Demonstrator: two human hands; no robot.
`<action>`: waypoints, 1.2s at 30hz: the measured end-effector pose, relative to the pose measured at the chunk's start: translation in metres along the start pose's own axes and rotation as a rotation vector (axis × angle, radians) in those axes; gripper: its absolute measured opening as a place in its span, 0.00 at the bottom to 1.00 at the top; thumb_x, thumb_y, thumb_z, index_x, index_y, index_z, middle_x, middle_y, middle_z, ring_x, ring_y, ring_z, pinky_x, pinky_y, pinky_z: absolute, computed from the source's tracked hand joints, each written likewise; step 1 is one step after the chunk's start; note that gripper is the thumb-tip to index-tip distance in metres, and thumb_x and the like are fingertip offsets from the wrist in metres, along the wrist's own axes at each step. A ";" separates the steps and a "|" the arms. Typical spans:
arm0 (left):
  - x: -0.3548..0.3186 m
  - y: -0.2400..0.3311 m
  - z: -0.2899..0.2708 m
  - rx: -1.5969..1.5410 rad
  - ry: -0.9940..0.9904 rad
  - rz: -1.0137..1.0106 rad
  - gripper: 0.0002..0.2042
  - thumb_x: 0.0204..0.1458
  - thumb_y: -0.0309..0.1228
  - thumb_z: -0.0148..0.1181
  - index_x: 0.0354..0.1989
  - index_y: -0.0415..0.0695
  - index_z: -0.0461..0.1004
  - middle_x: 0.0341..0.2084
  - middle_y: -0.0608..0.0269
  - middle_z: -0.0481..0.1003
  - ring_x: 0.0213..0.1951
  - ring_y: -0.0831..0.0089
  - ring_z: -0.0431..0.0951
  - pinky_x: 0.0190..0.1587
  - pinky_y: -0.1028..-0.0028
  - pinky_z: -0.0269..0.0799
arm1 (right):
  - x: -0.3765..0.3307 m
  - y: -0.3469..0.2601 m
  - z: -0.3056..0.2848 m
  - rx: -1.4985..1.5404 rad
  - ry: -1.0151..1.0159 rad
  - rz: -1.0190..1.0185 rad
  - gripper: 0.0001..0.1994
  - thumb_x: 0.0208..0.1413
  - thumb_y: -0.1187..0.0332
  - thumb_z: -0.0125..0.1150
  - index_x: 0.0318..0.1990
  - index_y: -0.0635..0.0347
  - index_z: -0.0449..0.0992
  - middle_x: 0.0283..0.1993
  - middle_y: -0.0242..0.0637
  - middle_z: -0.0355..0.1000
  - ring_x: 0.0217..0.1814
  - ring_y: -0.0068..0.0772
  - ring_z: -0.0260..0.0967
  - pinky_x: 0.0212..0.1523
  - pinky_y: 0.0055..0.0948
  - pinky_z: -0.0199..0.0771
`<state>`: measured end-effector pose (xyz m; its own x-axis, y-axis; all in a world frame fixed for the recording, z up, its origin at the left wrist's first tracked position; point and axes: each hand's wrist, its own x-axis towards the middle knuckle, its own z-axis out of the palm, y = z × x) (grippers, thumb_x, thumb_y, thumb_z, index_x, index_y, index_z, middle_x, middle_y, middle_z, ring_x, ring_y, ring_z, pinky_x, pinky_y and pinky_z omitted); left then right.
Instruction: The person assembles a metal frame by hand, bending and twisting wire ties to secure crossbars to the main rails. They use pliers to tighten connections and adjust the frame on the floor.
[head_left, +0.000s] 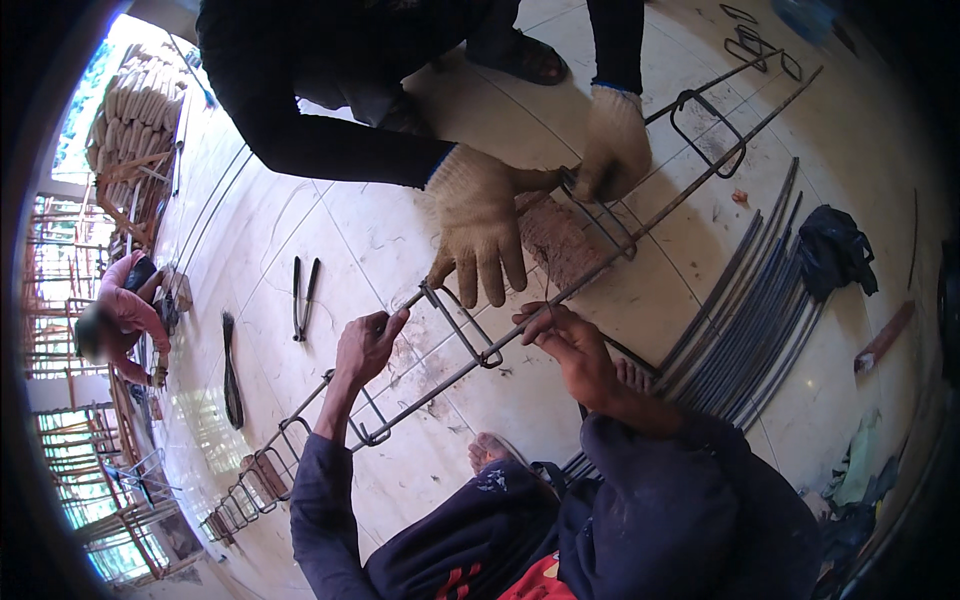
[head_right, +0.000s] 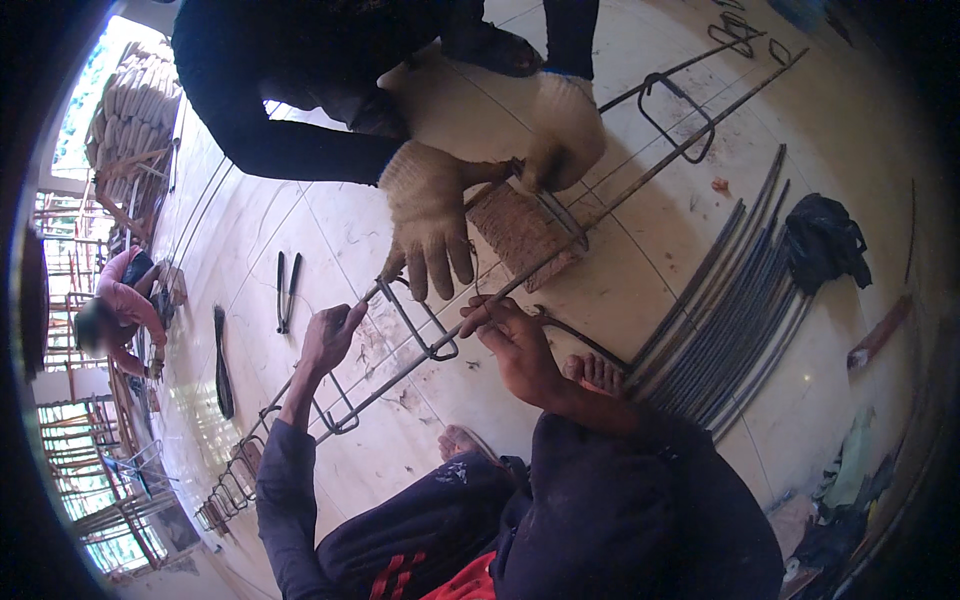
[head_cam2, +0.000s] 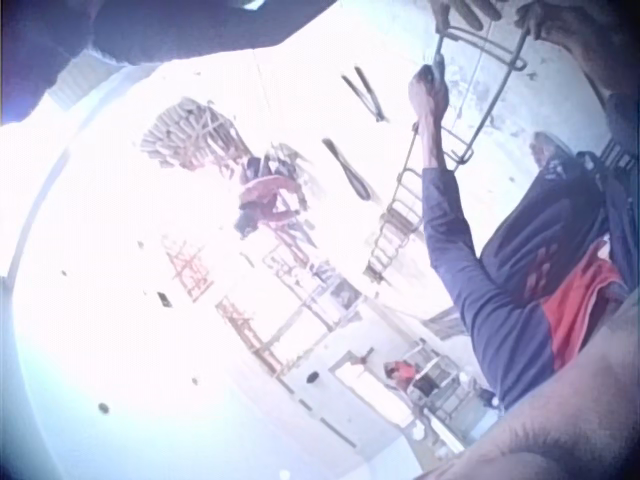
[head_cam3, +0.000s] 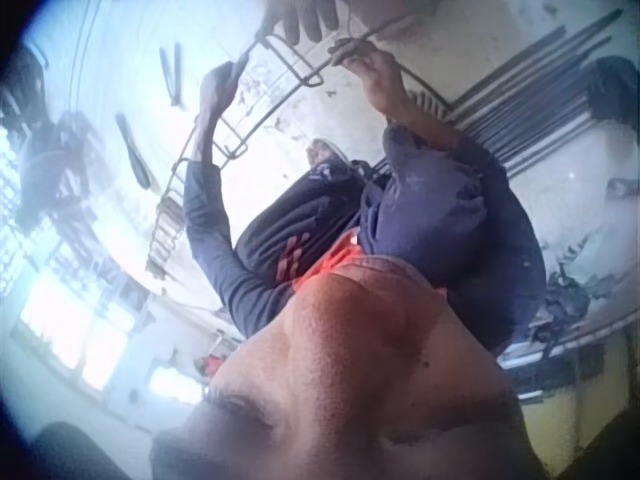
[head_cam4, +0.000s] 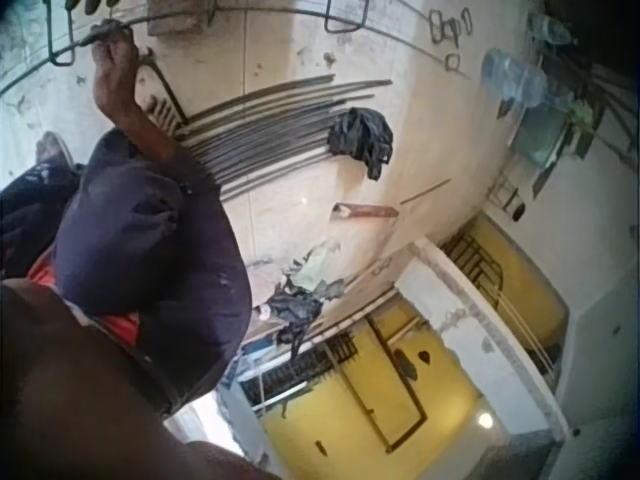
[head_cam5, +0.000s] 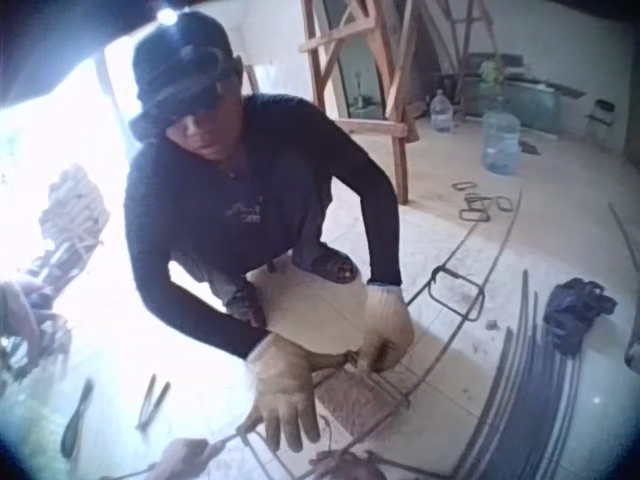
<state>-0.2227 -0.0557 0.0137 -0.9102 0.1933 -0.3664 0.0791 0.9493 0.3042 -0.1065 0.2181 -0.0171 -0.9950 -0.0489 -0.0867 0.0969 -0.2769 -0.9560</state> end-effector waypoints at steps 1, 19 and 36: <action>-0.002 -0.001 -0.003 0.004 0.010 0.005 0.31 0.53 0.57 0.46 0.18 0.35 0.70 0.09 0.48 0.63 0.14 0.56 0.63 0.22 0.60 0.57 | 0.000 -0.003 0.001 -0.015 -0.018 -0.017 0.08 0.54 0.81 0.42 0.34 0.63 0.70 0.50 0.41 0.63 0.57 0.30 0.61 0.59 0.30 0.56; -0.020 0.005 -0.027 0.002 0.130 0.028 0.31 0.53 0.55 0.48 0.17 0.34 0.68 0.07 0.51 0.58 0.12 0.62 0.56 0.19 0.62 0.52 | -0.005 -0.029 0.008 -0.061 -0.091 -0.137 0.10 0.53 0.84 0.41 0.33 0.63 0.70 0.52 0.43 0.62 0.58 0.34 0.62 0.59 0.32 0.58; -0.028 0.005 -0.031 0.015 0.112 0.038 0.31 0.54 0.55 0.48 0.17 0.33 0.68 0.07 0.49 0.59 0.12 0.60 0.58 0.20 0.61 0.54 | -0.012 -0.031 0.013 -0.010 -0.086 -0.119 0.09 0.52 0.83 0.41 0.33 0.63 0.71 0.52 0.43 0.62 0.58 0.34 0.61 0.57 0.31 0.60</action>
<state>-0.2094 -0.0643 0.0522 -0.9460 0.2007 -0.2545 0.1192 0.9456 0.3027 -0.0977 0.2150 0.0171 -0.9938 -0.0985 0.0511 -0.0221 -0.2757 -0.9610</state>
